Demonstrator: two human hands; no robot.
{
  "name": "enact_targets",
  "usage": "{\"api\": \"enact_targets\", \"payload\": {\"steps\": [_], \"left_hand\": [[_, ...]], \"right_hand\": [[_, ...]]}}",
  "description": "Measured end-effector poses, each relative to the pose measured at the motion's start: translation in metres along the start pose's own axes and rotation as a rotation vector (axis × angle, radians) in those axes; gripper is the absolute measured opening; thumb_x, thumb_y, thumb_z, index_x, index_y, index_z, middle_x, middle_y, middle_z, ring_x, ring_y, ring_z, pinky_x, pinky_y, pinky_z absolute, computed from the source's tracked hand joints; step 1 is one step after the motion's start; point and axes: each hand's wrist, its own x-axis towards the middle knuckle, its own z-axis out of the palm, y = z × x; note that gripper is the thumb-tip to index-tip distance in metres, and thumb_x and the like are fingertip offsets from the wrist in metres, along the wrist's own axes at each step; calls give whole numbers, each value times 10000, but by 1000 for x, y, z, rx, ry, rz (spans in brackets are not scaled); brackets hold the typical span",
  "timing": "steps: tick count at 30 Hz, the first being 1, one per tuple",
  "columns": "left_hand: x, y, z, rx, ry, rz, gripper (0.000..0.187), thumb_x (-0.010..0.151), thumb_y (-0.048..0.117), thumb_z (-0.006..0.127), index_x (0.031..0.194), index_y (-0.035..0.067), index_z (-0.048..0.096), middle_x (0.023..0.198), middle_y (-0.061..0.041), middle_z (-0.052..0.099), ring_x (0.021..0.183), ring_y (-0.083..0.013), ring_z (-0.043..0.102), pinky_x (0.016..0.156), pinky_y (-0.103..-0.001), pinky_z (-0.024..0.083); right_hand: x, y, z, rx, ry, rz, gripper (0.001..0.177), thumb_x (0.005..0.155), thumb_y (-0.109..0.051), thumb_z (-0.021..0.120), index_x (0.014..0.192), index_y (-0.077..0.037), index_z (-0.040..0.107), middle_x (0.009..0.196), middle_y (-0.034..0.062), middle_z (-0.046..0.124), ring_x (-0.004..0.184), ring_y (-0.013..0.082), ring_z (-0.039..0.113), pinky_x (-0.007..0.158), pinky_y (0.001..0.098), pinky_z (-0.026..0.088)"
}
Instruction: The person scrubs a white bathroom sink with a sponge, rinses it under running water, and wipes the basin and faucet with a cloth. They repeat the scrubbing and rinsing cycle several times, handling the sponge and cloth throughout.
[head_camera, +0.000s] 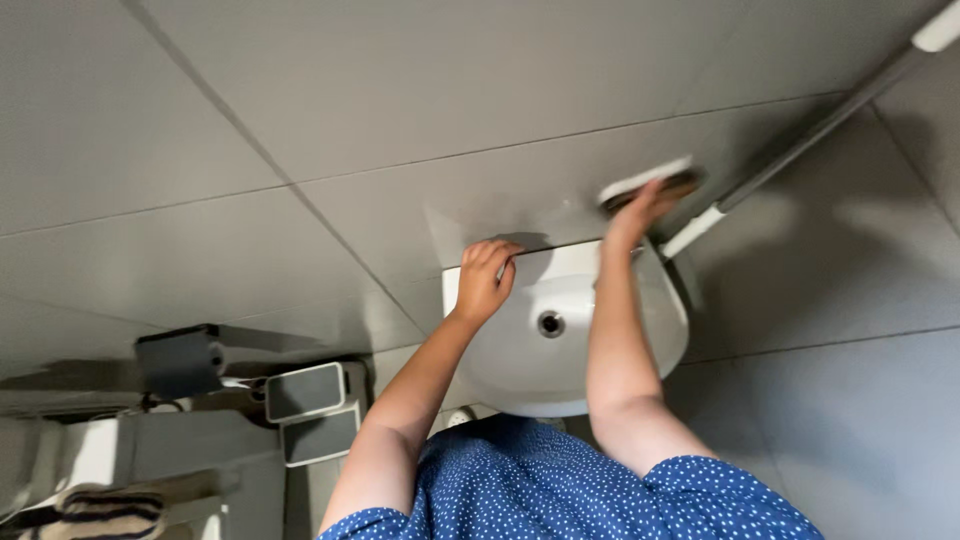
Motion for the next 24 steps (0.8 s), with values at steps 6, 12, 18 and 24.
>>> {"api": "enact_targets", "payload": {"steps": [6,12,18,24], "left_hand": [[29,25,60,7,-30,18,238,870,21,665,1092,93,707,1102,-57,700,1107,-303,622,1020,-449,435],[40,48,109,5,17,-4,184,916,30,670,1091,85,692,1124,-64,705,1079,-293,620,983,-439,430],[44,62,154,-13,9,-42,189,926,35,653,1099,95,696,1123,-68,702,1100,-294,627,995,-433,432],[39,63,182,19,28,-75,201,914,54,656,1107,93,698,1137,-76,708,1114,-303,629,1013,-441,435]], "right_hand": [[32,15,-10,-214,-176,-128,953,1079,-536,490,1638,-8,-75,1709,234,71,1574,388,183,1262,438,199],[114,26,-52,-153,186,-138,916,1057,-544,532,1653,1,99,1745,202,99,1612,328,160,1299,410,158],[83,62,-59,-72,-133,-1,978,1042,-627,498,1641,16,69,1708,239,123,1579,357,163,1271,434,173],[94,23,-77,28,-45,524,992,894,-695,464,1632,-150,89,1660,153,216,1485,366,222,1184,485,208]]}}
